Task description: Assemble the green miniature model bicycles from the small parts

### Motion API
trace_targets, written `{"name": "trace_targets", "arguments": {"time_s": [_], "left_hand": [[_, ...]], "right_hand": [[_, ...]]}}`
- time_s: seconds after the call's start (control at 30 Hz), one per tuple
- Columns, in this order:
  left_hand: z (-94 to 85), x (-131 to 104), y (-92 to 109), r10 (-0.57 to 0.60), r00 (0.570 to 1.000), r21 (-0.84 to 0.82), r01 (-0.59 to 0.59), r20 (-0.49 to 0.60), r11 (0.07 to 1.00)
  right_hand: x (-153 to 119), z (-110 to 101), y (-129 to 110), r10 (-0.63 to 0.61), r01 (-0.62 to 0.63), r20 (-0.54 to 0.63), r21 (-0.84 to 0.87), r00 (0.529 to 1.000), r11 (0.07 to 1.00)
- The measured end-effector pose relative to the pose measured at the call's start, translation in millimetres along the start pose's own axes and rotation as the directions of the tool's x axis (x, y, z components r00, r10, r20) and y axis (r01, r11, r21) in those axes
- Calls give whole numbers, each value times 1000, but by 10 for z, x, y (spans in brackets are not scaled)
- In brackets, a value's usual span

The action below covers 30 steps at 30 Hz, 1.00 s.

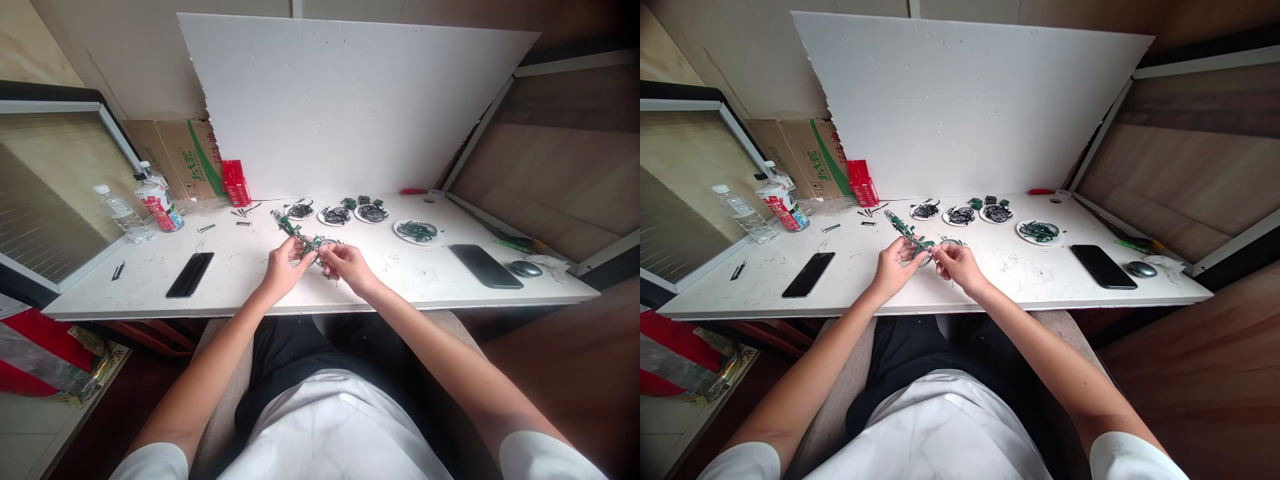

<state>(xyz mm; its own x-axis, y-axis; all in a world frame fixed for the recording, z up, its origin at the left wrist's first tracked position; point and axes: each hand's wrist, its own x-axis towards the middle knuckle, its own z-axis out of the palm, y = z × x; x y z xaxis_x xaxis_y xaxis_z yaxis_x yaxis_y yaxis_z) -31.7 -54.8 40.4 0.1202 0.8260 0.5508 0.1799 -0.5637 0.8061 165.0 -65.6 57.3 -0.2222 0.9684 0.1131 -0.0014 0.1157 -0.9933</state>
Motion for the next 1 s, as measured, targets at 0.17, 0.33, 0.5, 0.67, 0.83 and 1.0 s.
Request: {"name": "trace_targets", "arguments": {"time_s": [0.17, 0.33, 0.5, 0.67, 0.83, 1.0], "left_hand": [[-2, 0, -6, -9, 1000, -5, 9, 4, 1000], [-12, 2, 4, 2, 1000, 2, -2, 16, 1000], [-31, 5, 24, 14, 999, 3, -14, 49, 1000], [-7, 3, -32, -44, 999, -57, 45, 22, 997], [37, 11, -72, -159, 987, -198, 160, 22, 967], [50, 40, -19, -217, 976, -328, 205, 0, 922]], "right_hand": [[1, -4, 2, 10, -10, 12, 15, 1000, 1000], [1, -7, 3, 10, -11, 18, 45, 1000, 999], [-13, -11, -15, 20, -22, 30, 46, 999, 999], [-7, 10, -12, -3, 4, -27, 20, 1000, 1000], [2, -1, 2, -25, 24, -70, -14, 997, 1000], [13, -33, 18, -76, 74, -98, -20, 992, 997]]}}
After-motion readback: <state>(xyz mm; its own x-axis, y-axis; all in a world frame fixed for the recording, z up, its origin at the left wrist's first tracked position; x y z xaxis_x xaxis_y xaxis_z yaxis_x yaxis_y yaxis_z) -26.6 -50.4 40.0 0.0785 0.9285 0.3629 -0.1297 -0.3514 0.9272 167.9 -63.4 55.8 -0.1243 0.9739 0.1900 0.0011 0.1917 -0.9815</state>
